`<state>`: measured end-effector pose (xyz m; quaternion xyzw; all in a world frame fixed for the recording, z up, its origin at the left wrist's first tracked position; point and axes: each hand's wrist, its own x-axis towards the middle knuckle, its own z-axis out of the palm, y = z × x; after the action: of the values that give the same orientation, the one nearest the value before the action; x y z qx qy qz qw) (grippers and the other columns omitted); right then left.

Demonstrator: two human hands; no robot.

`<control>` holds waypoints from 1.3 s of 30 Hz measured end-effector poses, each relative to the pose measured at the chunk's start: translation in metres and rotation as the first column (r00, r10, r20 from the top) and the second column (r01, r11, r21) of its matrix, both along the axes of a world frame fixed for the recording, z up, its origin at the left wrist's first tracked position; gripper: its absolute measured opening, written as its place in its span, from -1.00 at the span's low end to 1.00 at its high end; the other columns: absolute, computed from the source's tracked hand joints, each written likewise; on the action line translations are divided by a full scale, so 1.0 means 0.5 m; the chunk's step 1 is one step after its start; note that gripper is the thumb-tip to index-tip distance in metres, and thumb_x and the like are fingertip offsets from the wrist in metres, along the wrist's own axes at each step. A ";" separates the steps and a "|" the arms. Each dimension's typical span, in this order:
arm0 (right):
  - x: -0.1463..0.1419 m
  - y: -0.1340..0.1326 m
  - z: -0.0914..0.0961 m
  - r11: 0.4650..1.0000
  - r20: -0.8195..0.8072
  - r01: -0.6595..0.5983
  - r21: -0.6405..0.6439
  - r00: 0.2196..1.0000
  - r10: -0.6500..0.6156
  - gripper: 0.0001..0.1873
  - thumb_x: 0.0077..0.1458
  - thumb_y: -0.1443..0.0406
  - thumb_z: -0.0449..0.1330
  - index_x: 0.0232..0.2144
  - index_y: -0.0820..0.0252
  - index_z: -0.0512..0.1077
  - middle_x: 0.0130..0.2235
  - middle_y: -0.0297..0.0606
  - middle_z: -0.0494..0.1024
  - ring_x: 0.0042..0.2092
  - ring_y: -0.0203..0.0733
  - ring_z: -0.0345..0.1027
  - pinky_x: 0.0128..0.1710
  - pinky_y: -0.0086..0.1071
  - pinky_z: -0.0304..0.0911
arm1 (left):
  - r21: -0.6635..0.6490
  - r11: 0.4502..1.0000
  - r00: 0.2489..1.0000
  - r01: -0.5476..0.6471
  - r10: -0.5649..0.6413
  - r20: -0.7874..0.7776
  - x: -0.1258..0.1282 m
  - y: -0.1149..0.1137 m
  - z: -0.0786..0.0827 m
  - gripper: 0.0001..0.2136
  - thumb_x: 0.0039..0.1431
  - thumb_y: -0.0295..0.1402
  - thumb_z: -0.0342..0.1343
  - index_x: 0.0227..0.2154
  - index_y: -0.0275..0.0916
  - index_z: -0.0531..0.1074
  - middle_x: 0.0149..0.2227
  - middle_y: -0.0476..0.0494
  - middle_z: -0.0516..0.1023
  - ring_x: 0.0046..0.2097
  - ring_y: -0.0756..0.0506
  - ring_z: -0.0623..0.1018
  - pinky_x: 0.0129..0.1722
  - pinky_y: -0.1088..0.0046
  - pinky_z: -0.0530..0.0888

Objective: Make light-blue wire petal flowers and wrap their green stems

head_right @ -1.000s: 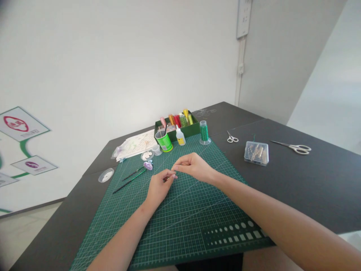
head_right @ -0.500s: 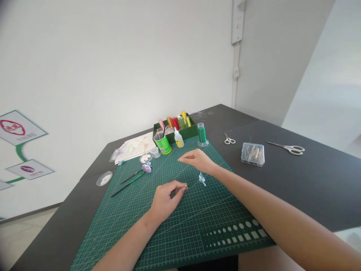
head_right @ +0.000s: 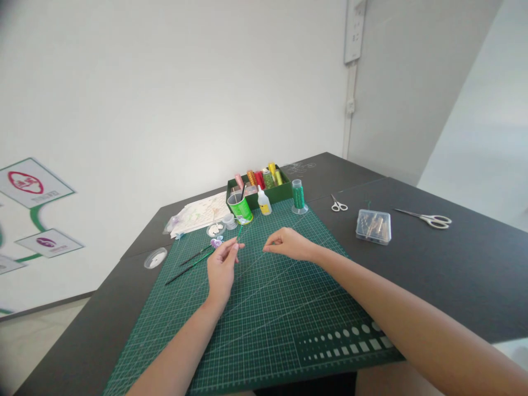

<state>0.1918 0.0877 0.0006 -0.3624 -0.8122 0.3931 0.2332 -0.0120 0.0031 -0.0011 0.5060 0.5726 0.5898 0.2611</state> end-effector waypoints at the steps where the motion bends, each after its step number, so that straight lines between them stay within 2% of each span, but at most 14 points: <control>1: 0.002 0.005 -0.002 0.998 -0.017 0.067 0.012 0.998 -0.067 -0.66 0.14 0.09 0.19 -0.33 0.20 0.65 -0.64 -0.47 0.14 -0.55 -0.35 -0.05 -0.52 -0.41 -0.14 | -0.007 1.000 1.000 0.002 -0.002 0.030 -0.003 0.004 -0.001 -0.68 0.19 -0.21 0.16 -0.12 -0.33 0.57 -0.26 -0.26 0.68 -0.47 -0.01 0.45 -0.43 0.46 0.42; 3: 0.008 0.017 -0.006 0.962 -0.033 0.272 0.037 0.962 -0.271 -0.69 0.18 0.13 0.15 -0.28 0.21 0.60 -0.62 -0.46 0.18 -0.55 -0.31 0.04 -0.50 -0.40 -0.06 | -0.014 1.000 0.998 -0.001 0.002 0.069 -0.008 0.008 -0.001 -0.68 0.17 -0.22 0.18 -0.12 -0.33 0.57 -0.27 -0.25 0.68 -0.48 0.01 0.41 -0.43 0.47 0.41; 6: 0.023 0.035 -0.013 0.822 -0.034 0.553 0.140 0.832 -0.554 -0.72 0.18 0.22 0.12 -0.13 0.22 0.50 -0.45 -0.30 0.45 -0.38 -0.15 0.33 -0.33 -0.30 0.19 | -0.020 1.000 0.996 -0.005 0.007 0.093 -0.013 0.008 -0.001 -0.68 0.16 -0.22 0.19 -0.13 -0.33 0.57 -0.28 -0.24 0.67 -0.47 0.01 0.39 -0.41 0.47 0.39; 9: 0.030 0.039 -0.016 0.688 -0.066 0.645 0.332 0.743 -0.666 -0.65 0.16 0.29 0.13 -0.01 0.18 0.45 -0.06 -0.07 0.54 -0.01 0.11 0.38 0.01 0.02 0.21 | -0.025 0.999 0.994 0.023 -0.021 0.105 -0.012 0.006 -0.005 -0.68 0.16 -0.21 0.19 -0.12 -0.32 0.57 -0.28 -0.22 0.67 -0.46 0.02 0.37 -0.41 0.48 0.37; 10: 0.029 0.036 -0.015 0.679 -0.087 0.634 0.371 0.751 -0.654 -0.67 0.16 0.31 0.11 -0.02 0.17 0.47 0.00 -0.05 0.52 0.06 0.14 0.36 0.08 0.08 0.17 | -0.029 0.999 0.993 0.040 -0.036 0.110 -0.010 0.005 -0.007 -0.68 0.16 -0.21 0.19 -0.12 -0.32 0.57 -0.28 -0.22 0.67 -0.47 0.02 0.36 -0.41 0.48 0.37; 12: 0.017 0.023 -0.014 0.769 -0.133 0.533 0.354 0.842 -0.522 -0.69 0.19 0.36 0.04 -0.10 0.14 0.51 0.01 -0.08 0.53 0.10 0.08 0.36 0.15 0.04 0.16 | -0.043 0.996 0.990 0.076 -0.070 0.123 -0.004 0.003 -0.010 -0.69 0.16 -0.21 0.19 -0.13 -0.31 0.57 -0.29 -0.21 0.66 -0.48 0.03 0.35 -0.42 0.49 0.36; 15: -0.016 -0.009 -0.013 0.954 -0.220 0.247 0.172 0.953 -0.208 -0.69 0.24 0.32 0.00 -0.14 0.11 0.54 -0.01 -0.17 0.57 0.07 -0.07 0.42 0.15 -0.12 0.23 | -0.066 0.990 0.984 0.122 -0.112 0.135 0.007 -0.002 -0.012 -0.71 0.14 -0.23 0.19 -0.16 -0.31 0.58 -0.33 -0.18 0.66 -0.50 0.03 0.35 -0.45 0.49 0.35; 17: -0.041 -0.035 -0.015 0.996 -0.290 0.087 0.011 0.954 -0.080 -0.69 0.26 0.25 0.04 -0.06 0.13 0.50 0.01 -0.17 0.57 0.07 -0.10 0.43 0.12 -0.19 0.27 | -0.070 0.986 0.981 0.151 -0.141 0.130 0.013 -0.005 -0.011 -0.72 0.14 -0.23 0.19 -0.17 -0.31 0.59 -0.35 -0.17 0.65 -0.49 0.02 0.38 -0.45 0.49 0.36; 21: -0.070 -0.074 -0.014 0.991 -0.277 -0.016 -0.136 0.961 -0.023 -0.64 0.28 0.25 0.02 0.06 0.22 0.41 -0.24 -0.21 0.59 -0.31 -0.21 0.47 -0.27 -0.35 0.34 | -0.065 0.983 0.981 0.173 -0.167 0.099 0.020 -0.008 -0.008 -0.73 0.14 -0.26 0.18 -0.18 -0.30 0.59 -0.39 -0.12 0.63 -0.49 0.01 0.41 -0.45 0.49 0.38; 23: -0.069 -0.083 -0.008 0.998 -0.157 0.035 -0.044 0.987 -0.042 -0.68 0.30 0.27 -0.01 -0.03 0.19 0.45 -0.41 -0.31 0.53 -0.47 -0.26 0.34 -0.42 -0.41 0.20 | -0.063 0.986 0.986 0.151 -0.146 0.080 0.019 -0.008 -0.008 -0.73 0.14 -0.25 0.18 -0.18 -0.30 0.58 -0.40 -0.12 0.63 -0.49 0.00 0.43 -0.46 0.49 0.38; 26: -0.059 -0.085 0.001 0.982 -0.011 0.089 0.166 0.996 -0.089 -0.69 0.33 0.30 -0.04 -0.12 0.11 0.51 -0.41 -0.32 0.55 -0.46 -0.27 0.34 -0.41 -0.42 0.09 | -0.058 0.993 0.994 0.105 -0.105 0.009 0.014 -0.007 -0.008 -0.74 0.17 -0.26 0.14 -0.18 -0.30 0.58 -0.37 -0.14 0.65 -0.49 -0.01 0.47 -0.47 0.49 0.37; 32: -0.043 -0.087 0.015 0.934 0.110 -0.033 0.357 0.994 -0.007 -0.66 0.34 0.21 0.01 -0.17 0.12 0.60 -0.44 -0.27 0.58 -0.45 -0.23 0.35 -0.42 -0.39 0.00 | -0.147 0.988 0.987 0.057 -0.077 -0.139 -0.001 -0.002 -0.008 -0.77 0.22 -0.31 0.11 -0.12 -0.27 0.53 -0.31 -0.16 0.69 -0.31 -0.10 0.62 -0.28 0.40 0.47; 37: -0.022 -0.087 0.052 0.989 -0.123 0.037 0.141 0.992 -0.019 -0.64 0.24 0.13 0.11 -0.33 0.18 0.65 -0.61 -0.36 0.42 -0.54 -0.31 0.18 -0.50 -0.40 -0.04 | -0.300 0.937 0.911 0.178 -0.272 -0.310 0.007 -0.009 -0.005 -0.87 0.20 -0.43 0.08 -0.32 -0.19 0.54 -0.32 -0.09 0.69 -0.27 -0.11 0.66 -0.23 0.40 0.47; 39: -0.011 -0.080 0.068 0.998 -0.234 0.055 0.036 0.971 -0.045 -0.63 0.18 0.09 0.15 -0.35 0.20 0.65 -0.55 -0.31 0.49 -0.49 -0.27 0.25 -0.49 -0.40 0.04 | -0.310 0.929 0.854 0.203 -0.323 -0.409 0.014 -0.017 -0.003 -0.84 0.19 -0.45 0.07 -0.36 -0.15 0.56 -0.31 -0.04 0.70 -0.25 -0.12 0.66 -0.21 0.40 0.47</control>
<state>0.1862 0.0478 0.0349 -0.3294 -0.7780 0.4095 0.3442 -0.0050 -0.0056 -0.0024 0.6652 0.6134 0.3353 0.2622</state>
